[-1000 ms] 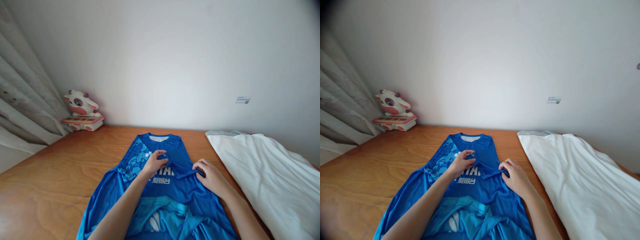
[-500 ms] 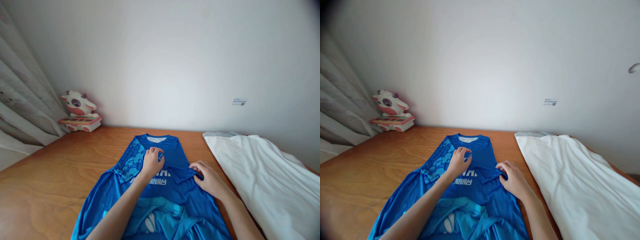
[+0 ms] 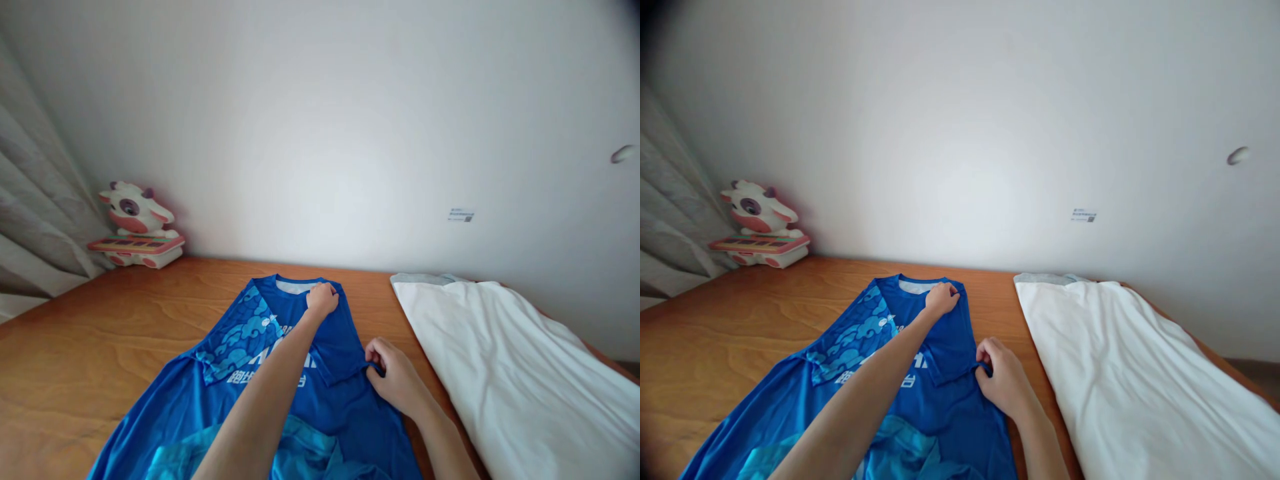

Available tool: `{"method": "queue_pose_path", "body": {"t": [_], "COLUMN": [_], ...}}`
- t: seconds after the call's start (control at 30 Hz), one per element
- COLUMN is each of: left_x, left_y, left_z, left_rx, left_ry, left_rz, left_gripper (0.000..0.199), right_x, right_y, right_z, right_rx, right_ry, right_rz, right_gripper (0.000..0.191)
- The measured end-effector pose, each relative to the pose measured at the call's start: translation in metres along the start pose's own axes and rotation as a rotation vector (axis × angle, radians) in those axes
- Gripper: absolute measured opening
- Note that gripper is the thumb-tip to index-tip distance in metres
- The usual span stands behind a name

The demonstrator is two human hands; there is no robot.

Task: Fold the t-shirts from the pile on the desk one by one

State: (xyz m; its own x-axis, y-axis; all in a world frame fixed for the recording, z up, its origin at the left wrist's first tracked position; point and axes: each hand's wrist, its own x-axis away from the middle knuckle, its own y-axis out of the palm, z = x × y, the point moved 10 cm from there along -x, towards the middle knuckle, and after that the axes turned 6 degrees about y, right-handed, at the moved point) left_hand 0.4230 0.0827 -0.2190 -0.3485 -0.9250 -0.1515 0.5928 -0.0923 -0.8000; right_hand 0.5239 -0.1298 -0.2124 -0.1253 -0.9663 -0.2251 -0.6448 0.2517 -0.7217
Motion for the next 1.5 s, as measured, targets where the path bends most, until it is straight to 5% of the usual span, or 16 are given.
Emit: {"method": "queue_pose_path", "body": {"t": [0.27, 0.33, 0.5, 0.63, 0.77, 0.93, 1.17, 1.37, 1.5], "left_x": [0.002, 0.015, 0.067, 0.100, 0.111, 0.122, 0.124, 0.128, 0.133], "left_y": [0.009, 0.006, 0.005, -0.008, -0.024, -0.037, -0.040, -0.039, -0.033], "left_z": [0.023, 0.036, 0.055, 0.044, 0.024, 0.007, -0.009, -0.007, -0.003], "left_rx": [-0.058, -0.079, -0.090, -0.099, -0.131, 0.014, 0.151, 0.026, -0.129], "left_ry": [0.151, 0.265, 0.553, 0.673, 0.702, 0.751, 0.717, 0.738, 0.743], "left_rz": [0.000, -0.016, -0.156, -0.188, -0.222, -0.239, -0.219, -0.233, -0.287], "left_gripper": [0.025, 0.032, 0.033, 0.031, 0.026, 0.028, 0.035, 0.038, 0.054], "right_x": [0.002, 0.001, -0.001, -0.001, 0.003, 0.005, 0.007, 0.005, 0.002], "right_y": [-0.009, -0.010, -0.017, 0.007, 0.029, 0.034, 0.021, 0.023, 0.020], "right_z": [0.000, -0.005, -0.021, -0.043, -0.052, -0.047, -0.057, -0.061, -0.056], "right_rx": [0.049, 0.039, 0.115, 0.130, 0.116, 0.084, 0.073, 0.089, 0.140], "right_ry": [0.016, -0.012, -0.053, -0.117, -0.094, -0.079, -0.142, -0.156, -0.170], "right_rz": [0.013, 0.015, 0.198, 0.074, -0.106, -0.178, -0.105, -0.102, 0.037], "right_gripper": [0.014, 0.010, 0.033, 0.014, 0.015, 0.018, 0.015, 0.041, 0.027]}}
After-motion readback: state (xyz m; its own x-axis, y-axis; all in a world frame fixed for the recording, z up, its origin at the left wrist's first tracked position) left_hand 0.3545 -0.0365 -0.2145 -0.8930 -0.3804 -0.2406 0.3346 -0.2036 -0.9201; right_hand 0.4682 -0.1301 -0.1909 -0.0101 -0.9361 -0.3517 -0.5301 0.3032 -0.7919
